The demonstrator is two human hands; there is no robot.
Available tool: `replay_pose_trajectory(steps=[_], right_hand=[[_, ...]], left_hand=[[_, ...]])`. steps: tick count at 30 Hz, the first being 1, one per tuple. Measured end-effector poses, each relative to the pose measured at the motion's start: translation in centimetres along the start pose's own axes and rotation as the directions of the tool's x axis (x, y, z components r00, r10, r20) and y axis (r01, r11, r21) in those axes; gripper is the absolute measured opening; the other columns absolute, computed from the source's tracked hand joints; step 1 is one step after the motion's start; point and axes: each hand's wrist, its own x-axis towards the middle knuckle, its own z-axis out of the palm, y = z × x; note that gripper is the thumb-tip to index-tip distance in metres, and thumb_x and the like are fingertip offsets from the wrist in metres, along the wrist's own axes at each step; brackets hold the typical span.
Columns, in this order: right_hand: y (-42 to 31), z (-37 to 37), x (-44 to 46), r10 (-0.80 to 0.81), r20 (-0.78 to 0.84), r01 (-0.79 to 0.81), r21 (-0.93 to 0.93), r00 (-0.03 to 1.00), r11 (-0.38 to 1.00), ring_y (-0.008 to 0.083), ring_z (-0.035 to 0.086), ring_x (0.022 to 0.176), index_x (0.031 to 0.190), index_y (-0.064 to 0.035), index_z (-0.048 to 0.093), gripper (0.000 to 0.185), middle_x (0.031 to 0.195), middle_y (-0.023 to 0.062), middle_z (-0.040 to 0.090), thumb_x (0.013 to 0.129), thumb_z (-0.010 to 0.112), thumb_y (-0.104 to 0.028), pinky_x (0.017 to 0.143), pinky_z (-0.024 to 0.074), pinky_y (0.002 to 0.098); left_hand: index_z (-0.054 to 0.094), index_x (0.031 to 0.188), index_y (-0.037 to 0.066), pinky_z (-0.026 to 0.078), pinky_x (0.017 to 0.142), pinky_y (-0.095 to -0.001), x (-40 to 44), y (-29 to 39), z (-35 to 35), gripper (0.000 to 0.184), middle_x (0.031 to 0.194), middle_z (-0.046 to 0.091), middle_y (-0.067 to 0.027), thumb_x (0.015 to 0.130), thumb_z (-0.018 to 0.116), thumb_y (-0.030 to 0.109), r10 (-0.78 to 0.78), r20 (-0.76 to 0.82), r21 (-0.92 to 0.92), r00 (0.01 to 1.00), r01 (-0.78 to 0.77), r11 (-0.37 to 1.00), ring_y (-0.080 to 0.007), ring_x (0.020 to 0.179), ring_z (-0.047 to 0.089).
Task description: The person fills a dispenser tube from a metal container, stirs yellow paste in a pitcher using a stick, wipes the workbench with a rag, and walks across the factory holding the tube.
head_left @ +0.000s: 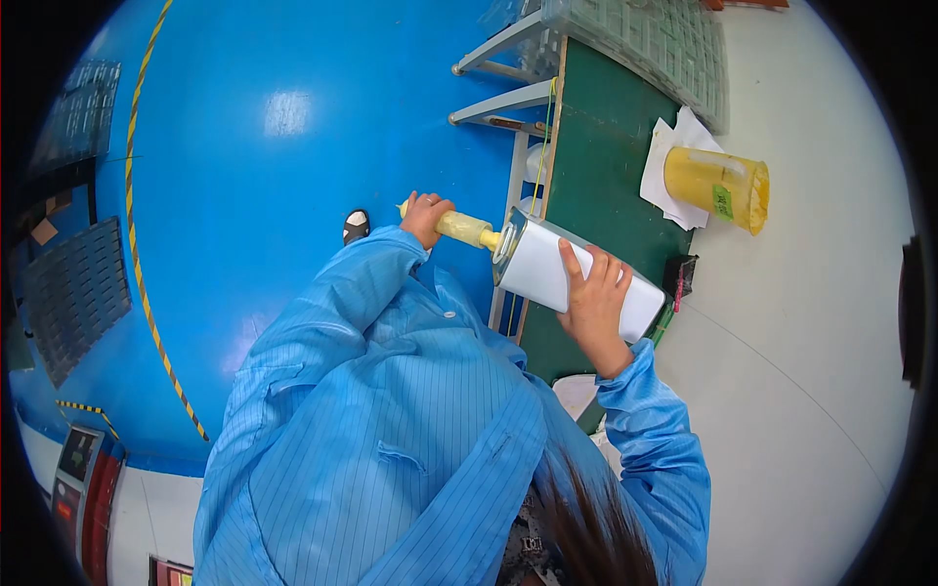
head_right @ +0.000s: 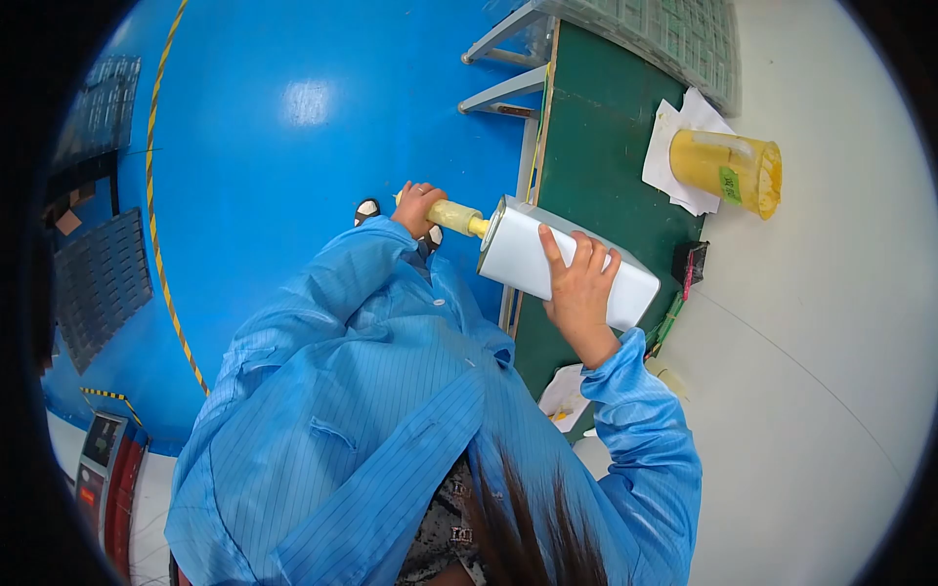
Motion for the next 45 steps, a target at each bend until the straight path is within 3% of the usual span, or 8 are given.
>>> replay_pose_trajectory(steps=[45], right_hand=[[0.27,-0.02,-0.04,0.0,-0.014,0.0,0.008,1.0,1.0,0.0357,0.047,0.118,0.153,-0.0246,0.034,0.111,0.127,0.0176,0.047,0.057,0.087,-0.013,0.1,0.0324,0.0576]], left_hand=[[0.062,0.112,0.018,0.03,0.108,-0.0641,0.41,0.22,0.28,0.047,0.111,0.06,-0.0095,0.071,0.079,0.006,-0.01,0.079,0.022,0.997,0.008,1.0,-0.0373,0.112,0.055]])
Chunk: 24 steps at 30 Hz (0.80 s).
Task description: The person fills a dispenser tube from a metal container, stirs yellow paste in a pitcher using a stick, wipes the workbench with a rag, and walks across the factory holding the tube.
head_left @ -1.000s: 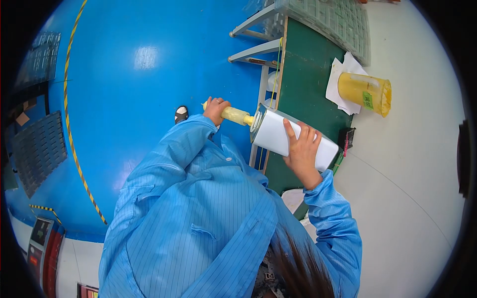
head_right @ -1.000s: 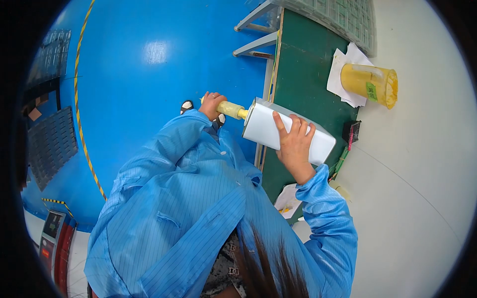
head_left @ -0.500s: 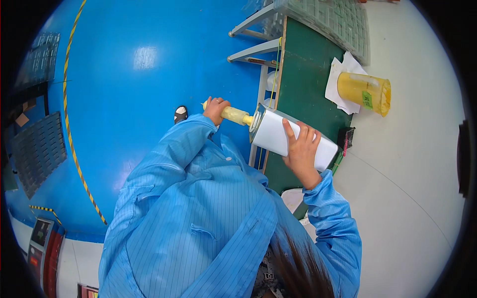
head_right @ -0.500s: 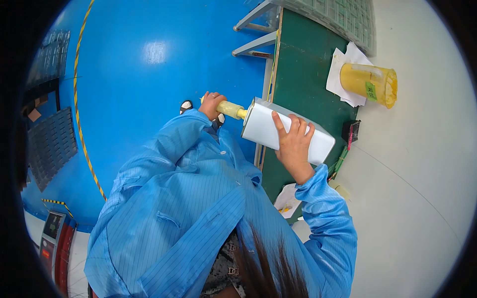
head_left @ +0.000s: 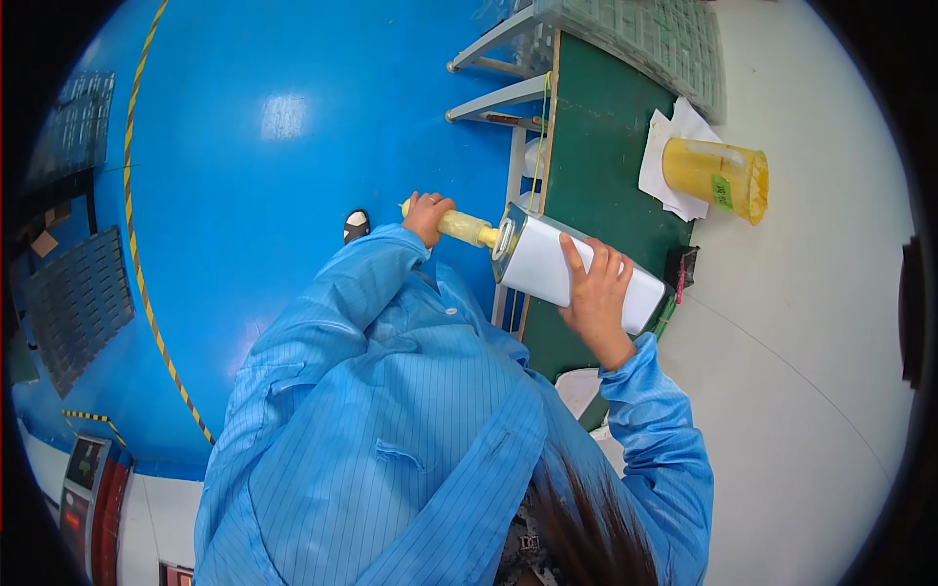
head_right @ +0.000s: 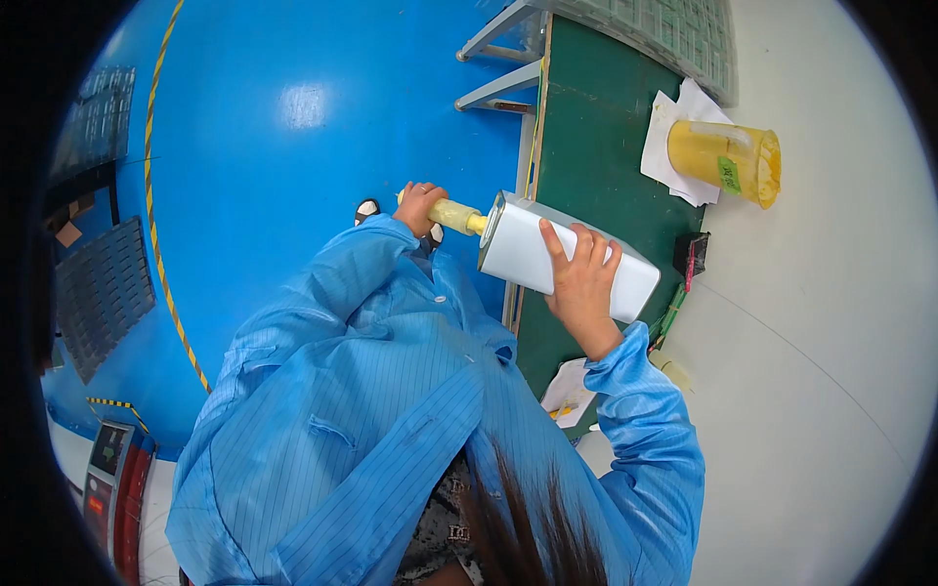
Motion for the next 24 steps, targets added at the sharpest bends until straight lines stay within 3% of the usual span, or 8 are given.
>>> replay_pose_trajectory(steps=[7,10,22,24], right_hand=[[-0.58,-0.25,0.26,-0.001,-0.017,0.001,0.001,1.0,1.0,0.036,0.046,0.119,0.153,-0.0247,0.035,0.112,0.128,0.0173,0.046,0.055,0.087,-0.011,0.099,0.0323,0.0588],[-0.75,-0.25,0.3,0.004,-0.019,-0.004,0.003,1.0,1.0,0.0359,0.046,0.12,0.152,-0.0253,0.036,0.11,0.128,0.0168,0.046,0.056,0.086,-0.01,0.1,0.0321,0.059],[-0.93,0.44,0.75,-0.022,-0.027,0.023,0.03,0.999,0.999,0.0346,0.047,0.118,0.152,-0.0286,0.038,0.108,0.127,0.0157,0.048,0.056,0.085,-0.007,0.1,0.0321,0.0591],[-0.9,0.51,0.82,-0.031,-0.036,0.033,0.032,0.999,0.999,0.0346,0.048,0.118,0.152,-0.0287,0.038,0.109,0.127,0.0158,0.048,0.056,0.085,-0.007,0.1,0.032,0.0593]], left_hand=[[0.061,0.115,0.017,0.028,0.108,-0.0666,0.11,0.12,-0.34,0.049,0.114,0.061,-0.0098,0.072,0.077,0.004,-0.032,0.079,0.031,0.996,0.03,0.999,-0.0372,0.116,0.053],[0.06,0.116,0.016,0.026,0.109,-0.0703,0.17,0.27,-0.47,0.052,0.115,0.061,-0.0096,0.07,0.072,-0.004,-0.048,0.1,-0.011,0.994,0.05,0.999,-0.0368,0.118,0.053],[0.06,0.115,0.017,0.026,0.108,-0.0712,0.17,-0.01,-0.4,0.053,0.113,0.061,-0.0087,0.067,0.079,0.004,-0.063,0.113,0.043,0.992,0.058,0.997,-0.0358,0.116,0.054],[0.059,0.116,0.016,0.026,0.109,-0.0692,0.04,0.2,-0.6,0.05,0.114,0.061,-0.0093,0.071,0.075,0.002,-0.087,0.137,0.039,0.987,0.082,0.996,-0.0361,0.118,0.053]])
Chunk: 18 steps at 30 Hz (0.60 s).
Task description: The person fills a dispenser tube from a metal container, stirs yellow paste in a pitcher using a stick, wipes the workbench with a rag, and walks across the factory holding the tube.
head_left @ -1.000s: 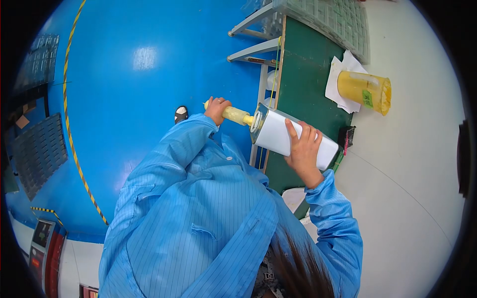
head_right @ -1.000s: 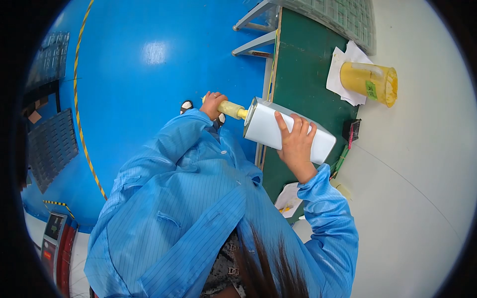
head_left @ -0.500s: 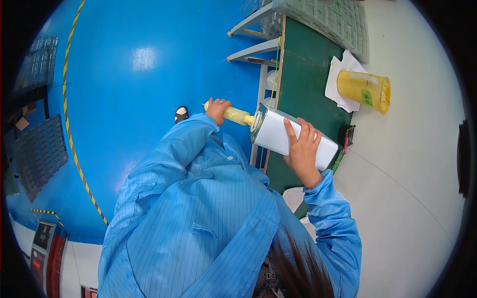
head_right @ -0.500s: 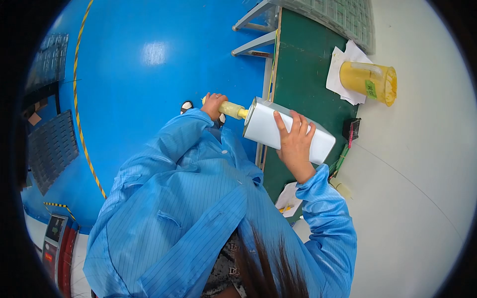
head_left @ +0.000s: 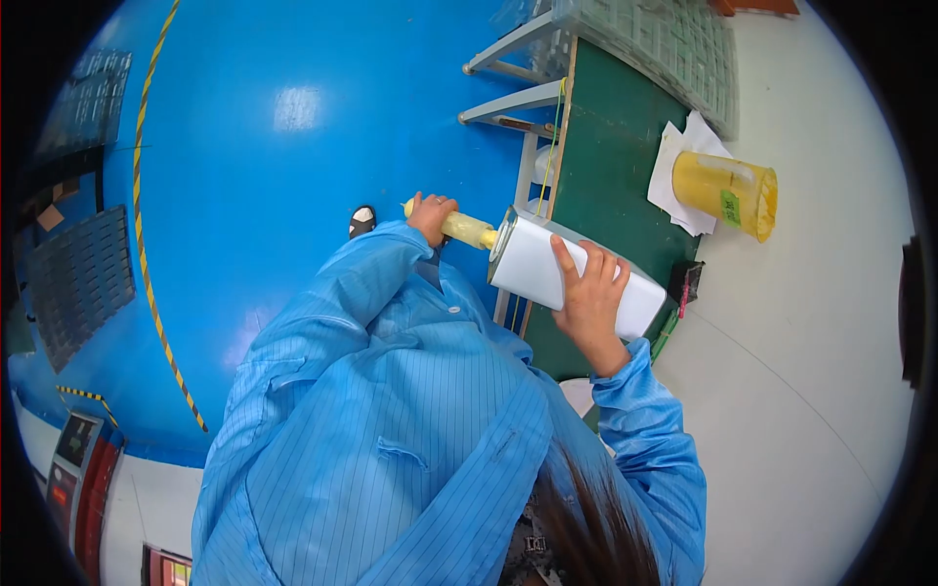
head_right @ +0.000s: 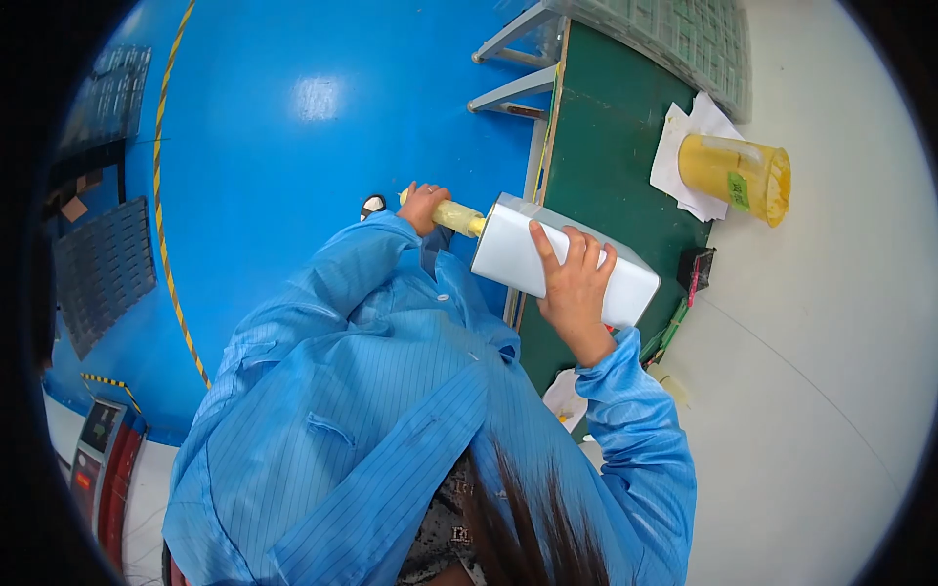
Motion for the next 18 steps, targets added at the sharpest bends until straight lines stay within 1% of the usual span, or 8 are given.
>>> replay_pose_trajectory(steps=[1,8,10,13,16,18], right_hand=[[-0.1,0.0,-0.1,0.0,-0.001,0.0,0.004,1.0,1.0,0.0346,0.048,0.118,0.152,-0.0288,0.038,0.109,0.127,0.0159,0.048,0.056,0.085,-0.007,0.1,0.032,0.0593],[1.9,0.1,-0.8,-0.018,-0.042,0.021,0.072,0.999,0.997,0.0358,0.048,0.118,0.151,-0.0271,0.038,0.109,0.127,0.0163,0.048,0.055,0.086,-0.009,0.102,0.0309,0.0578],[2.8,0.2,-1.1,-0.036,-0.052,0.041,0.102,0.998,0.994,0.0361,0.048,0.118,0.15,-0.0245,0.038,0.108,0.128,0.0165,0.048,0.055,0.087,-0.011,0.102,0.0313,0.0561],[4.3,0.3,-1.5,-0.069,-0.086,0.082,0.155,0.994,0.985,0.0361,0.048,0.117,0.15,-0.0206,0.037,0.108,0.128,0.0168,0.047,0.055,0.088,-0.013,0.101,0.0322,0.0541],[5.7,0.8,-2.0,-0.102,-0.147,0.131,0.206,0.984,0.97,0.0362,0.048,0.117,0.15,-0.018,0.037,0.108,0.129,0.0169,0.047,0.055,0.088,-0.015,0.099,0.0328,0.053],[6.5,1.2,-2.1,-0.111,-0.177,0.152,0.237,0.978,0.96,0.0361,0.048,0.117,0.15,-0.0175,0.037,0.108,0.129,0.0168,0.047,0.054,0.089,-0.016,0.099,0.0331,0.0528]], left_hand=[[0.059,0.116,0.015,0.026,0.11,-0.0683,-0.2,0.2,-0.2,0.048,0.115,0.061,-0.0096,0.073,0.073,0.001,-0.011,0.014,-0.002,1.0,0.011,1.0,-0.0362,0.119,0.053],[0.059,0.115,0.018,0.03,0.107,-0.0658,-0.5,0.7,0.5,0.047,0.111,0.063,-0.0077,0.073,0.076,0.008,-0.012,-0.018,-0.043,1.0,0.011,0.999,-0.0352,0.115,0.056],[0.059,0.115,0.018,0.031,0.107,-0.0657,-0.5,0.9,0.7,0.047,0.111,0.063,-0.0073,0.072,0.077,0.01,-0.007,-0.025,-0.06,1.0,0.006,0.998,-0.0352,0.114,0.057],[0.059,0.115,0.02,0.034,0.104,-0.0607,-0.5,0.9,1.1,0.057,0.11,0.064,-0.0068,0.064,0.084,0.015,0.025,-0.033,-0.097,0.999,-0.028,0.995,-0.0345,0.114,0.057],[0.059,0.115,0.02,0.037,0.101,-0.0578,-0.5,0.7,1.5,0.057,0.109,0.065,-0.0059,0.063,0.084,0.017,0.041,-0.024,-0.104,0.999,-0.043,0.994,-0.0338,0.112,0.058],[0.059,0.115,0.021,0.038,0.101,-0.0578,-0.4,0.7,1.8,0.057,0.109,0.065,-0.0052,0.063,0.084,0.017,0.059,-0.042,-0.145,0.997,-0.065,0.987,-0.0336,0.112,0.058]])
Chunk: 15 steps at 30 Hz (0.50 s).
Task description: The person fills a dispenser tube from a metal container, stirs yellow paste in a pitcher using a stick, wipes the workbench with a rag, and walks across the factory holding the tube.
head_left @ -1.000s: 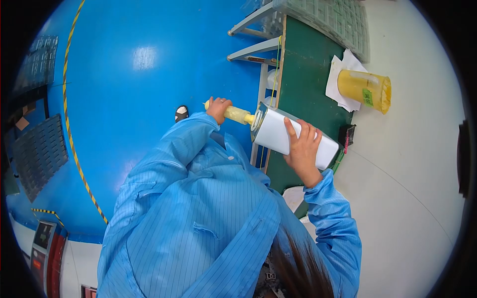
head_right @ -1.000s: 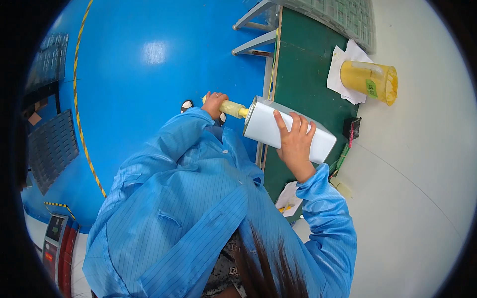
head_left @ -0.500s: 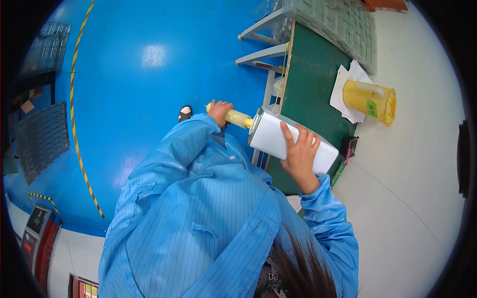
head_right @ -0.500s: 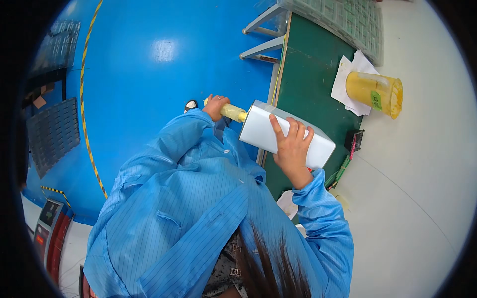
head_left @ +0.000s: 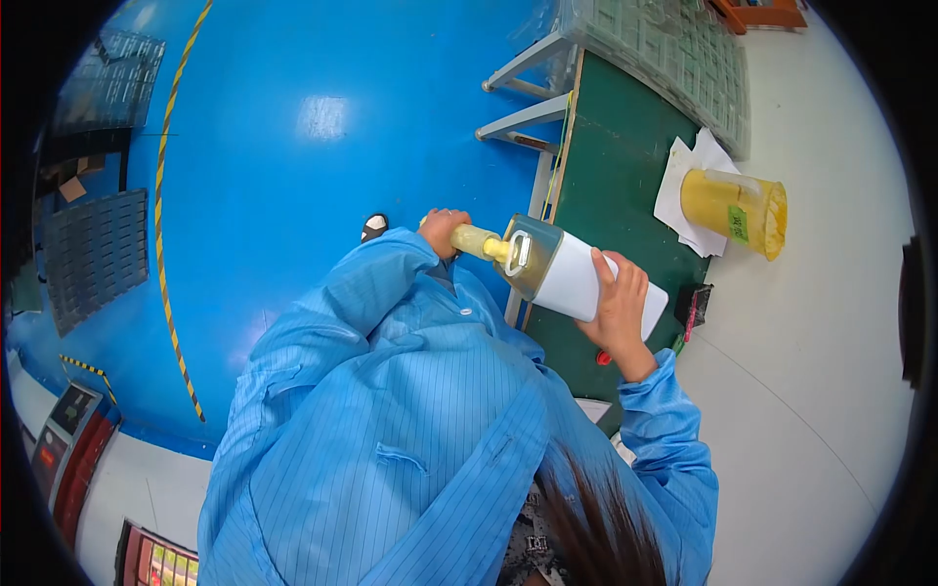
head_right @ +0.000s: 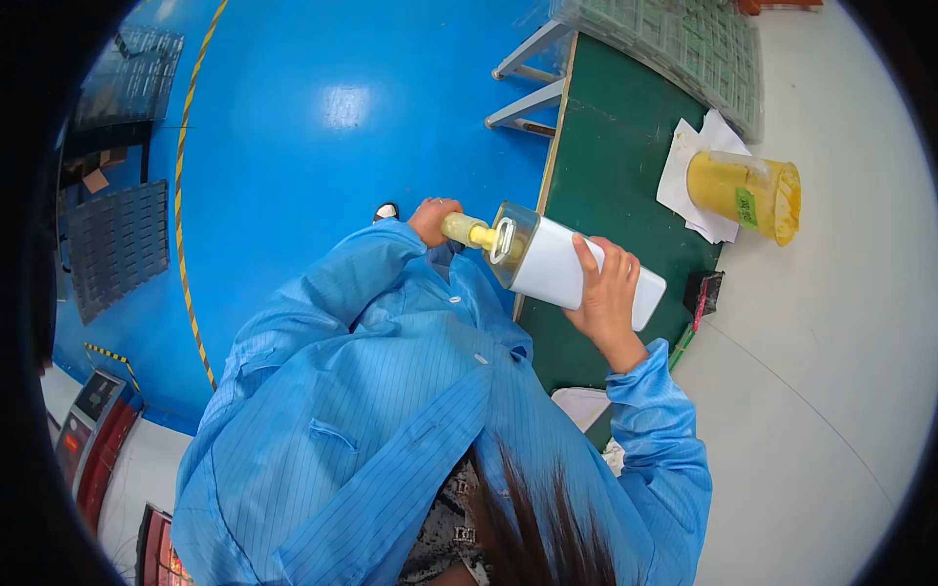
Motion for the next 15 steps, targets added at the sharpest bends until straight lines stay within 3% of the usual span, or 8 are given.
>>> replay_pose_trajectory(steps=[10,15], right_hand=[[1.5,-0.3,-0.5,-0.023,-0.016,0.024,0.114,1.0,0.993,0.0356,0.047,0.12,0.148,-0.0164,0.04,0.106,0.133,0.0154,0.047,0.053,0.088,-0.016,0.103,0.0313,0.0564],[2.9,-0.9,-1.8,-0.025,-0.06,0.036,0.198,0.998,0.979,0.0365,0.047,0.122,0.147,-0.0153,0.041,0.106,0.135,0.016,0.047,0.051,0.087,-0.015,0.105,0.0311,0.0553]], left_hand=[[0.063,0.109,0.02,0.041,0.093,-0.0537,-1.0,1.4,-0.4,0.05,0.106,0.068,-0.0036,0.063,0.081,0.014,-0.007,-0.039,-0.005,0.999,0.007,1.0,-0.0325,0.107,0.06],[0.063,0.104,0.015,0.045,0.087,-0.0482,-1.1,2.9,0.1,0.043,0.099,0.068,-0.0077,0.065,0.08,0.012,0.109,-0.129,-0.113,0.986,-0.124,0.986,-0.0337,0.1,0.063]])
